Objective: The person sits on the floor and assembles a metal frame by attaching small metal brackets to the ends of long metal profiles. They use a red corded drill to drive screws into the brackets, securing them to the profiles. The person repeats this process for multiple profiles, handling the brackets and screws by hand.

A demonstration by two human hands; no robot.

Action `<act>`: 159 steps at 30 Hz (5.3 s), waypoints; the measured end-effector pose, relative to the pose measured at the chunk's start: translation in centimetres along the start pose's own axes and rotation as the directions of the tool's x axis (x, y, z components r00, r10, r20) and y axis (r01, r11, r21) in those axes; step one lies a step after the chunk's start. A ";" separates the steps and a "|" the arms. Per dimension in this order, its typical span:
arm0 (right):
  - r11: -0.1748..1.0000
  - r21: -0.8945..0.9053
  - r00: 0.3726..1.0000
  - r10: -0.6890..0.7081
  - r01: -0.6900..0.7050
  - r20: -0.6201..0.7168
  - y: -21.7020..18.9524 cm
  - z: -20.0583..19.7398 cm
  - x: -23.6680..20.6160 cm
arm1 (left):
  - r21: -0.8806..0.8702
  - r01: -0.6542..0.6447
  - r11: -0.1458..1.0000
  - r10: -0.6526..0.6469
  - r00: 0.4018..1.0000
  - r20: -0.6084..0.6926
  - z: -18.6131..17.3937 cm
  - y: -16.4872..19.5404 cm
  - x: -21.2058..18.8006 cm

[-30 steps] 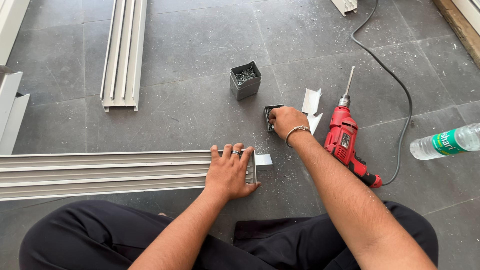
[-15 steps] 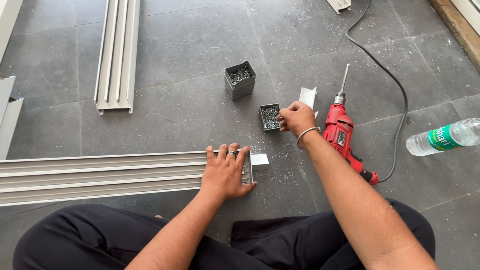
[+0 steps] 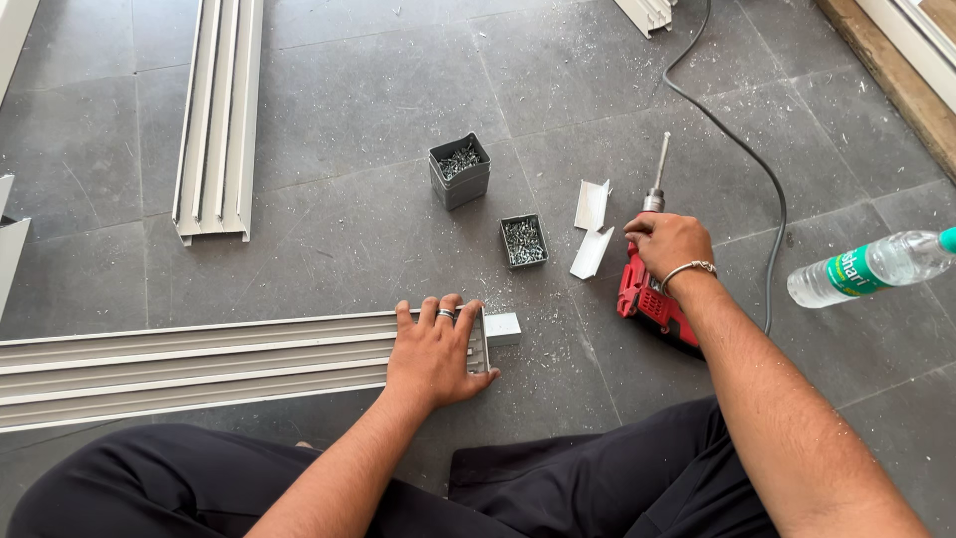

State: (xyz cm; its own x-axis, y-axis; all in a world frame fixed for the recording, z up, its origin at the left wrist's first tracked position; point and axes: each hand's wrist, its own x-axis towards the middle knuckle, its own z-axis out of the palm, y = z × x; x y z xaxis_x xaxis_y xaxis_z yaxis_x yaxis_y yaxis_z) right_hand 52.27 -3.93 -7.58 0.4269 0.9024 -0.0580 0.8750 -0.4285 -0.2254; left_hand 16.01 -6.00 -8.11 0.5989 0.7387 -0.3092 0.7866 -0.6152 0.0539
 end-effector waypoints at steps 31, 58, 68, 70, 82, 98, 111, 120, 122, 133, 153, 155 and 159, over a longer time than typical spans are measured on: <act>0.917 0.371 0.978 0.079 -0.147 0.192 -2.4 -1.8 9.9 | -0.058 0.008 0.998 -0.010 0.999 -0.047 -0.2 -0.3 -1.5; 0.919 0.029 0.916 -0.393 0.392 0.073 6.6 -0.5 -1.3 | -0.027 0.017 0.999 -0.017 1.000 0.018 -0.9 -0.4 -1.1; 0.949 0.118 0.810 -0.311 0.292 0.496 12.5 -6.3 -12.3 | 0.008 0.031 0.999 -0.031 0.999 -0.025 -0.7 -1.1 -0.4; 0.909 0.063 0.788 -0.389 0.411 0.477 12.2 -5.9 -11.7 | 0.028 0.034 0.999 -0.034 0.999 -0.017 -0.7 -1.2 -0.4; 0.790 -0.009 0.709 -0.546 0.613 0.447 15.8 -4.0 -12.1 | 0.045 0.047 0.998 -0.048 0.999 0.006 -0.4 -1.1 -0.4; 0.719 -0.180 0.716 -0.692 0.671 -0.092 13.9 1.7 -15.7 | 0.096 0.057 0.994 -0.058 0.998 0.008 -0.3 -1.4 -0.2; 0.732 -0.552 0.754 -0.605 0.400 -0.255 15.1 -3.0 -11.8 | 0.017 0.066 0.998 -0.065 0.997 -0.050 -0.3 -0.7 -0.3; 0.885 0.193 0.759 -0.232 0.425 -0.608 11.9 -12.5 -12.1 | -0.012 0.043 0.999 -0.044 0.999 -0.032 0.1 0.2 0.4; 0.764 0.503 0.844 -0.098 0.404 -0.528 10.8 -14.5 -12.3 | -0.033 0.039 0.999 -0.041 0.998 -0.046 0.1 0.5 0.6; 0.187 0.981 0.983 -0.161 -0.059 0.090 6.0 -19.2 -15.9 | -0.115 0.007 0.993 -0.017 0.996 -0.084 -0.2 1.0 1.1; 0.984 -0.154 0.744 0.166 -0.086 0.648 -18.7 -27.1 -12.4 | -0.189 -0.007 0.982 -0.003 0.999 -0.054 -0.9 2.0 1.2; 0.979 -0.198 0.736 0.163 -0.040 0.657 -20.4 -26.9 -12.6 | -0.195 -0.008 0.981 -0.003 0.998 -0.056 -1.0 2.0 1.1; 0.962 -0.271 0.732 0.198 -0.019 0.652 -21.9 -26.7 -12.7 | -0.196 -0.009 0.981 -0.003 0.998 -0.057 -1.1 2.1 1.1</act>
State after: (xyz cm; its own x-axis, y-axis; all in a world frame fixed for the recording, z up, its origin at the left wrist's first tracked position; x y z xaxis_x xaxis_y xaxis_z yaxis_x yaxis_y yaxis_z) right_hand 33.75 -7.23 24.03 0.3365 0.6052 -0.7215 0.8960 -0.4415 0.0476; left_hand 18.53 -6.19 -7.30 0.6045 0.7549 -0.2545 0.7956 -0.5557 0.2414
